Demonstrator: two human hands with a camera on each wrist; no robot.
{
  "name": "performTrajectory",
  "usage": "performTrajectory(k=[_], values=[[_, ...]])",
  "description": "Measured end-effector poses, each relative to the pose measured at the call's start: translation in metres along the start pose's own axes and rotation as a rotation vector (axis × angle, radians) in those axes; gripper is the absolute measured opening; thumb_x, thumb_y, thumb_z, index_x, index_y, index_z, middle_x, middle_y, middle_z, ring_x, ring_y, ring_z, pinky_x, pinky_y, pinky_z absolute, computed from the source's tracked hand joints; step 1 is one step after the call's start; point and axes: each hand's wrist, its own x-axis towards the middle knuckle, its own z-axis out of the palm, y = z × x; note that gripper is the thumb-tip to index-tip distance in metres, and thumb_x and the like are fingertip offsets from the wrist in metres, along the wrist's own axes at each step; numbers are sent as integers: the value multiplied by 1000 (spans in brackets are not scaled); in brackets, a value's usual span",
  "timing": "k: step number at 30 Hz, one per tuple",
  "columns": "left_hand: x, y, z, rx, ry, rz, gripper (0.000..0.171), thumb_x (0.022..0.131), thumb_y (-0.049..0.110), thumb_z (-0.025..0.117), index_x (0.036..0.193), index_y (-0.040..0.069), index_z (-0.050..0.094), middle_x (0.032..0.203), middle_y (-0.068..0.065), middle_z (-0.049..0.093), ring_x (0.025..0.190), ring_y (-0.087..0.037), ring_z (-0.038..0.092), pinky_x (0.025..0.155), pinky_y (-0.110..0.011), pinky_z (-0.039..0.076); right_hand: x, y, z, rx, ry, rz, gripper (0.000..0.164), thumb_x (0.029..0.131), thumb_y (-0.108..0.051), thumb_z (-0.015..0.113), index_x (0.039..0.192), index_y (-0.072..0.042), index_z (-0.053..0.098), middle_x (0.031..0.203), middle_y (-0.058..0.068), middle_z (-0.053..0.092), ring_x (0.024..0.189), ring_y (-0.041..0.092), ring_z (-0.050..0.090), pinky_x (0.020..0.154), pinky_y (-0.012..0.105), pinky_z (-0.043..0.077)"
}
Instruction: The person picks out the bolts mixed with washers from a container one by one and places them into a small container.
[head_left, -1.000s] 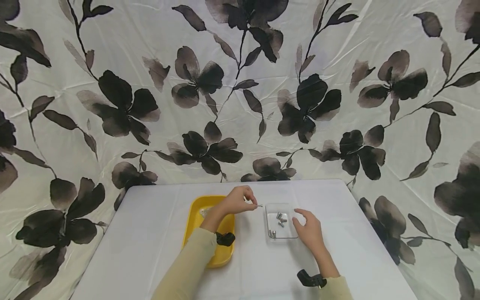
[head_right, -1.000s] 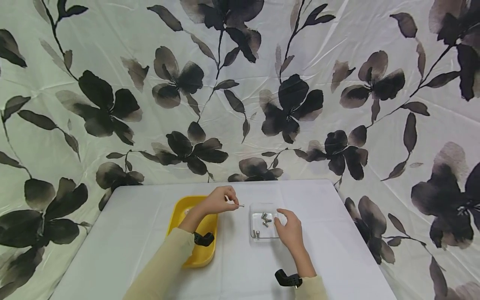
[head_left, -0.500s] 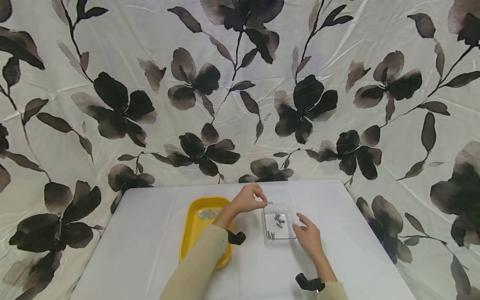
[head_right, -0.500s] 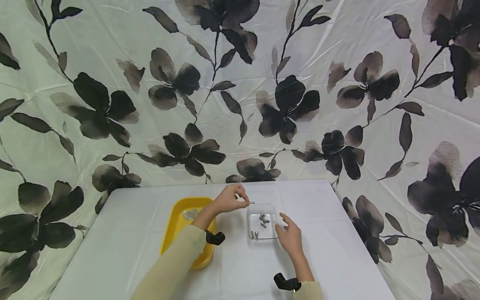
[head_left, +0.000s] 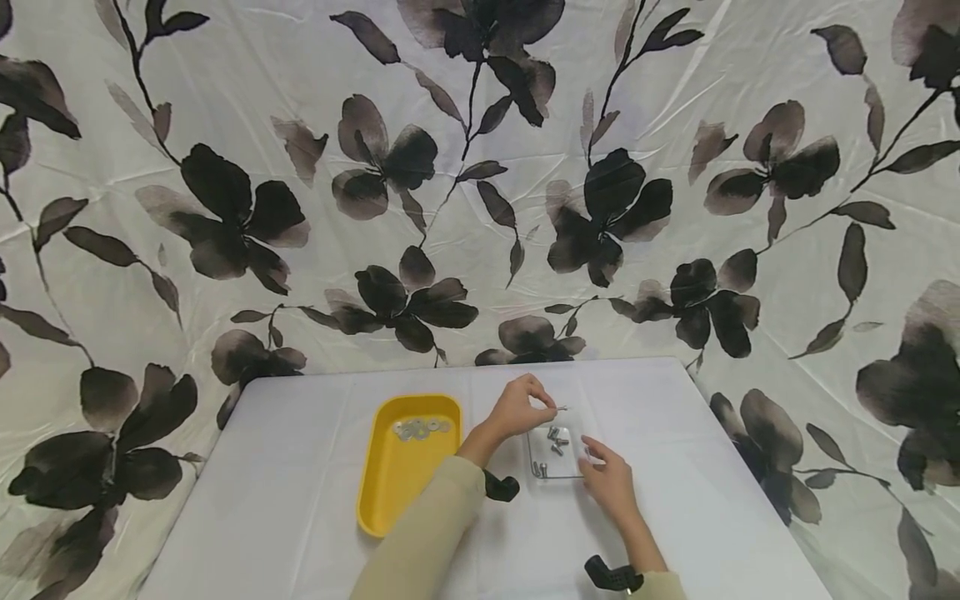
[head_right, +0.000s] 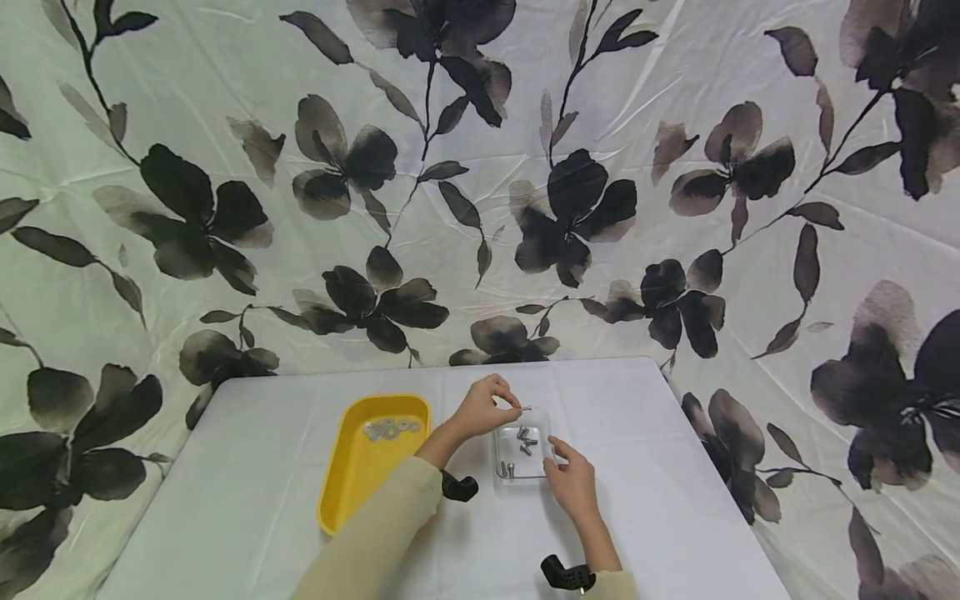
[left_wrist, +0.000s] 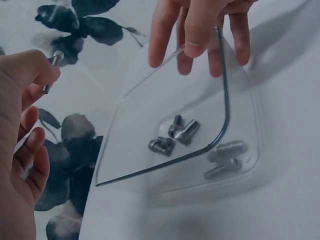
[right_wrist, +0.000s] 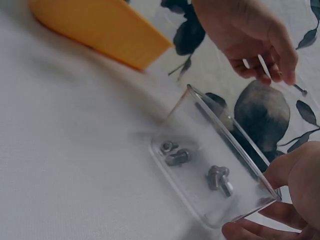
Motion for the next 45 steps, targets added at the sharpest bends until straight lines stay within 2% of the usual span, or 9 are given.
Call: performTrajectory(k=[4,10,16,19,23,31,36,41,45], values=[[0,5,7,43,-11,-17,5,79,21,77,80,17,78,90,9,54,86,-10,51,81,-27,44,-1,-1,1,-25,1,-15,43,88,-5,62,131,-4,59,124,27,59,98,38,66,64,28,56],[2,8,15,94,-11,1,5,79,22,77,80,18,78,93,9,55,90,-10,52,83,-29,45,-2,0,1,-39,3,-30,44,88,-5,62,132,-4,58,123,25,61,96,36,67,65,29,56],[2,10,20,139,-54,-16,6,79,29,78,80,22,77,96,11,55,95,-9,53,85,-30,46,-2,0,1,-19,-9,-36,43,89,-4,62,131,-4,59,122,24,61,95,35,68,65,28,56],[1,12,20,179,-73,10,8,81,32,78,80,24,77,95,13,56,94,-8,54,85,-28,46,-1,-2,2,-30,-3,-64,43,89,-4,62,131,-4,59,121,24,62,95,36,67,66,30,56],[-1,18,16,170,-91,52,9,82,31,76,80,23,77,92,14,58,92,-6,55,86,-28,46,-2,-3,2,-53,16,-80,42,89,-3,62,131,-4,59,119,24,63,94,38,67,67,32,56],[-13,21,-4,64,-177,91,5,86,25,73,86,21,77,89,15,60,95,-13,59,85,-25,45,-3,2,3,-55,15,-45,42,89,-5,63,132,-5,59,120,24,62,97,38,66,68,33,56],[-20,21,-20,-11,-220,104,5,87,22,73,87,19,77,87,13,62,95,-17,60,88,-34,48,-4,-4,2,-99,26,-49,42,92,-11,62,133,-4,57,127,26,57,103,40,63,73,39,56],[-32,21,-39,-33,-238,84,5,88,19,72,89,17,77,86,12,62,94,-15,59,89,-39,49,-16,-24,5,-205,154,-157,41,90,-11,65,129,-1,58,133,25,52,120,42,52,92,53,46],[-40,21,-58,-18,-240,89,6,89,18,71,91,17,77,87,13,63,94,-14,60,87,-35,49,-21,-54,12,-189,236,-271,39,87,-7,68,125,-2,61,131,21,55,123,38,50,96,51,43]])
